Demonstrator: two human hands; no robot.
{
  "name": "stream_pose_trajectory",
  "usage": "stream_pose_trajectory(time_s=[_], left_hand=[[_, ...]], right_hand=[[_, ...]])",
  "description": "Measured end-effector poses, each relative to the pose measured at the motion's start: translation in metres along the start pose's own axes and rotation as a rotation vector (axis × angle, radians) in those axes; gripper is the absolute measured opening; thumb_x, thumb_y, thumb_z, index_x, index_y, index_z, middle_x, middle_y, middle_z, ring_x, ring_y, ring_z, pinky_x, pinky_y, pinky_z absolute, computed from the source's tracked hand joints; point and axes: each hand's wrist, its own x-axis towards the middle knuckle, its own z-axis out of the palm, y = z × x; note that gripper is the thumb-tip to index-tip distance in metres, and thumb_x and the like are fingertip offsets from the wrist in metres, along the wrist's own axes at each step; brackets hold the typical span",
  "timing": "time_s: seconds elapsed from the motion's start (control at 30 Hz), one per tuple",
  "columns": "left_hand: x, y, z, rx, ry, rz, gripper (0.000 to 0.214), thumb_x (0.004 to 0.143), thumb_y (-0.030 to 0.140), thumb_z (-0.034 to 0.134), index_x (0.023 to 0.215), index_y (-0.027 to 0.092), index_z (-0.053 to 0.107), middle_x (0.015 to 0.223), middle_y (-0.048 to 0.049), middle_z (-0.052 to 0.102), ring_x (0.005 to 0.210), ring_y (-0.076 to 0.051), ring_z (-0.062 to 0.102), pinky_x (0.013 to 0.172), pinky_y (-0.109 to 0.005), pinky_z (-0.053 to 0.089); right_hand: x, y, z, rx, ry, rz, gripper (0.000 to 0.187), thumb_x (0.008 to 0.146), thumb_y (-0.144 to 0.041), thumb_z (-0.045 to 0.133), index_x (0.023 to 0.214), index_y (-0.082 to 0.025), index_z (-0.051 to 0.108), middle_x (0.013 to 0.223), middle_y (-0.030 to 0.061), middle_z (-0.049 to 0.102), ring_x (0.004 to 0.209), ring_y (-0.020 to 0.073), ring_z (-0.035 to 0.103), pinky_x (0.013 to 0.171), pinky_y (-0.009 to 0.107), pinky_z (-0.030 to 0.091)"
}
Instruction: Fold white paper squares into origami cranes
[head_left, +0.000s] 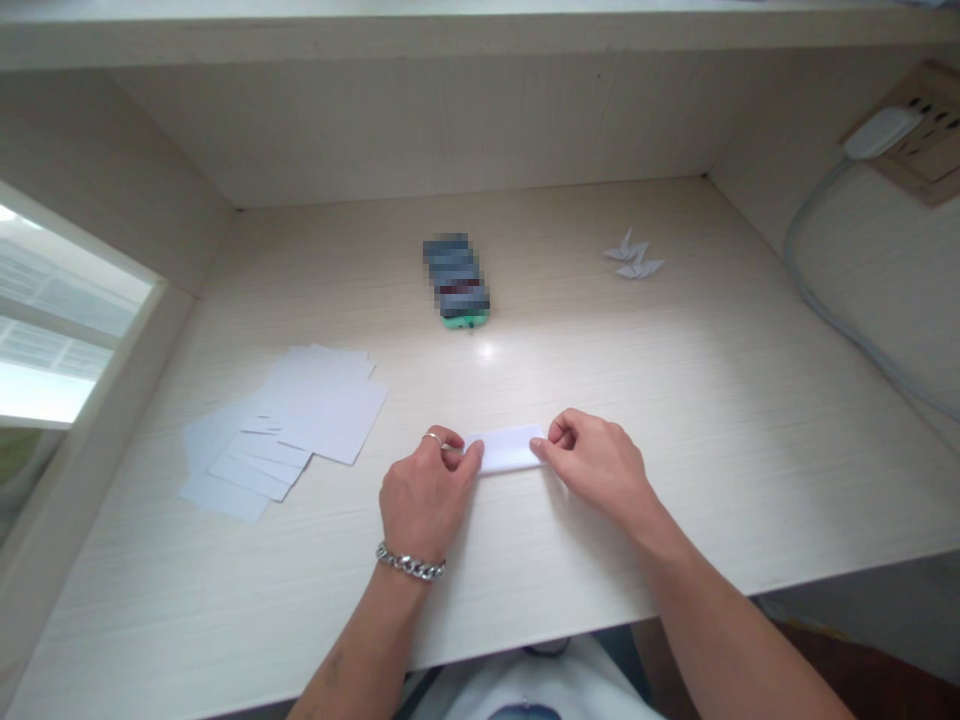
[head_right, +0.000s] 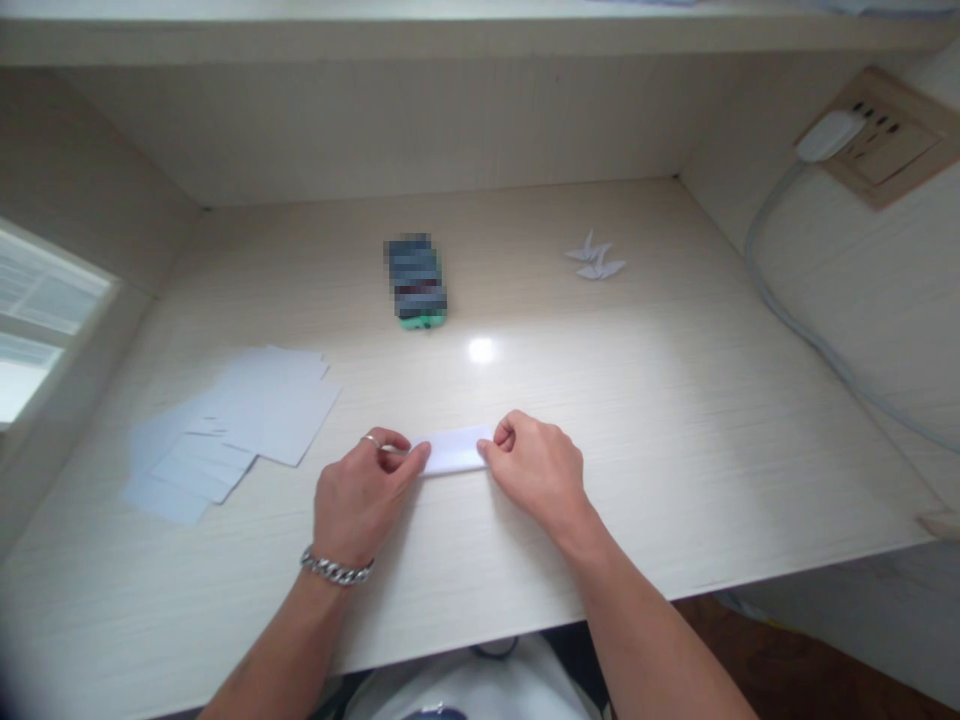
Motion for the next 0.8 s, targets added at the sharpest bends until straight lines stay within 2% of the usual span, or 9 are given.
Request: stream_pose_trajectory(time_s=[0.27,0.43,0.53,0.63,0.7,0.8], left_hand=[[-0.005,0.001,0.001,0.016,0.016,0.025,0.022,0.085,0.045,0.055,0.089,0.025,0.064,0.069,0.0009,0.072,0.071,-0.024,0.068,0.063,-0.032,0.045],[-0.008,-0.004,0.004,0.086,0.214,0.151,0.025,0.084,0.045,0.059,0.087,0.022,0.067,0.095,-0.0062,0.068,0.086,-0.024,0.064,0.069,-0.032,0.047],[-0.009,-0.005,0.007,0.059,0.213,0.231,0.019,0.088,0.039,0.057,0.086,0.024,0.069,0.093,-0.0045,0.067,0.092,-0.024,0.059,0.071,-0.031,0.047],[-0.011,-0.004,0.009,0.048,0.201,0.26,0.019,0.09,0.035,0.055,0.086,0.026,0.071,0.094,-0.0037,0.067,0.091,-0.023,0.057,0.068,-0.031,0.047],[-0.012,-0.003,0.008,0.053,0.195,0.262,0.02,0.091,0.035,0.054,0.087,0.026,0.071,0.094,-0.0037,0.067,0.092,-0.023,0.057,0.067,-0.031,0.047],[-0.012,-0.005,0.007,0.058,0.182,0.266,0.02,0.089,0.037,0.055,0.09,0.025,0.071,0.095,-0.0042,0.065,0.093,-0.023,0.057,0.068,-0.031,0.048]], right_hand=[[-0.001,-0.005,-0.002,-0.036,0.007,-0.011,0.015,0.075,-0.038,0.066,0.07,-0.024,0.063,0.071,-0.0015,0.069,0.063,0.0165,0.059,0.054,0.028,0.029],[-0.002,-0.003,-0.002,-0.082,0.027,-0.031,0.018,0.075,-0.039,0.066,0.069,-0.023,0.061,0.066,-0.0016,0.066,0.059,0.0155,0.055,0.053,0.027,0.028],[-0.005,-0.001,0.001,-0.07,0.049,-0.06,0.014,0.076,-0.038,0.067,0.075,-0.024,0.064,0.069,-0.0025,0.067,0.062,0.0153,0.056,0.054,0.027,0.03],[-0.009,0.0,0.007,-0.065,0.097,-0.187,0.006,0.081,-0.029,0.063,0.083,-0.027,0.069,0.081,-0.0016,0.068,0.071,0.016,0.059,0.057,0.027,0.033],[-0.011,0.001,0.013,-0.079,0.134,-0.325,0.02,0.084,-0.017,0.058,0.09,-0.03,0.072,0.093,0.0,0.067,0.079,0.0167,0.06,0.06,0.027,0.037],[-0.012,0.003,0.021,-0.132,0.149,-0.565,0.043,0.08,0.003,0.051,0.097,-0.03,0.074,0.1,0.0034,0.066,0.091,0.019,0.057,0.071,0.027,0.043]])
